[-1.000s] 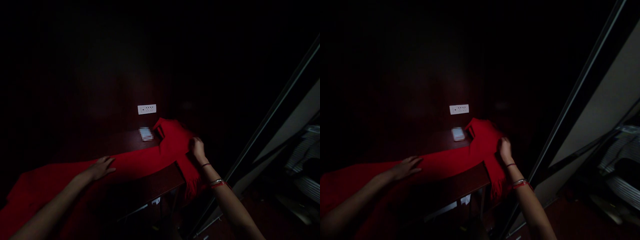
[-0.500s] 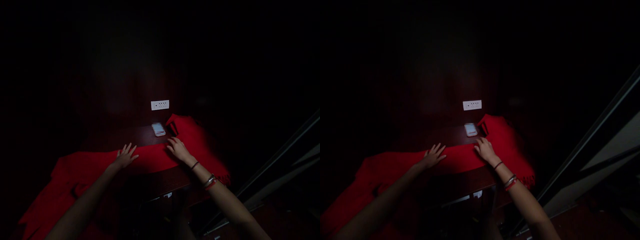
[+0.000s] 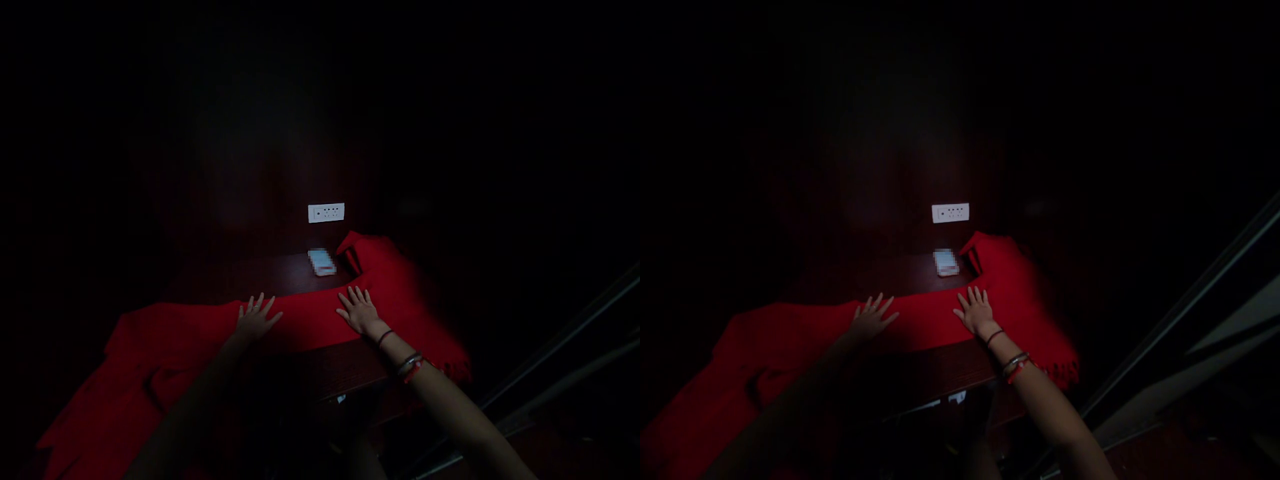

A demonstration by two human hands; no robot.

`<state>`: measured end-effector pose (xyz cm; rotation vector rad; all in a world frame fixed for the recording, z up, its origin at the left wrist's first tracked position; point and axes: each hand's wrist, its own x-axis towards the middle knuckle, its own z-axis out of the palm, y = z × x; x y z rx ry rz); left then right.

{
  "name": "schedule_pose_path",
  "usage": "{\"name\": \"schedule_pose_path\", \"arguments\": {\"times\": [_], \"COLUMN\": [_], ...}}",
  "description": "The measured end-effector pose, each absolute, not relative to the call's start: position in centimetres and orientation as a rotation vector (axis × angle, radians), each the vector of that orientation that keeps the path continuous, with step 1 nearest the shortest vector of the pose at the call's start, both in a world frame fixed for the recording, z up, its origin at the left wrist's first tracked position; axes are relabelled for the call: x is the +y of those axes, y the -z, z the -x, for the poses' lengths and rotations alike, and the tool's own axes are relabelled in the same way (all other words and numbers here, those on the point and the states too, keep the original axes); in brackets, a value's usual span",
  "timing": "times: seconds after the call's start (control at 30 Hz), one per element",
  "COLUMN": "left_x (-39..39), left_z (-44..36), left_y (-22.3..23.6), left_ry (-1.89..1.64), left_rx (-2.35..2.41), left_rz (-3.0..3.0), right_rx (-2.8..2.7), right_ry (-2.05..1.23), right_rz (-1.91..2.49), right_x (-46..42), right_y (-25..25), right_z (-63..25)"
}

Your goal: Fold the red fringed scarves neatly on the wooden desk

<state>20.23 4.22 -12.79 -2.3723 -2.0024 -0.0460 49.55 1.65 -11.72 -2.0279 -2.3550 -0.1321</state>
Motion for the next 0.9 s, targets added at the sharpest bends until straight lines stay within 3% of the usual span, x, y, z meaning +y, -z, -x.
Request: {"name": "schedule_pose_path", "arguments": {"times": [0.2, 0.4, 0.53, 0.63, 0.8, 0.9], "left_x": [4.1, 4.3, 5.2, 6.6, 8.7, 9.2], "left_z": [-19.6, -19.4, -19.6, -19.4, -18.4, -17.6], "left_y": [13.1, 13.2, 12.5, 11.2, 8.6, 7.7], "left_ry": [0.063, -0.092, -0.043, 0.138, 0.105, 0.143], "left_rx": [-1.835, -1.730, -1.898, -2.018, -2.061, -2.033], "left_rz": [2.449, 2.499, 2.507, 2.508, 2.778, 2.939], "right_rx": [-2.322, -2.168, -1.919, -1.990, -2.698, -2.849], "right_ry": [0.542, 0.706, 0.808, 0.729, 0.296, 0.330], "right_rz": [1.945, 2.022, 2.008, 1.860, 1.269, 1.078], "right_x": [2.4, 2.4, 1.4, -0.5, -3.7, -4.5], "right_y": [10.5, 9.3, 8.0, 7.6, 8.5, 8.7], "right_z": [-56.0, -61.9, -61.3, -57.0, -48.7, -46.4]}}
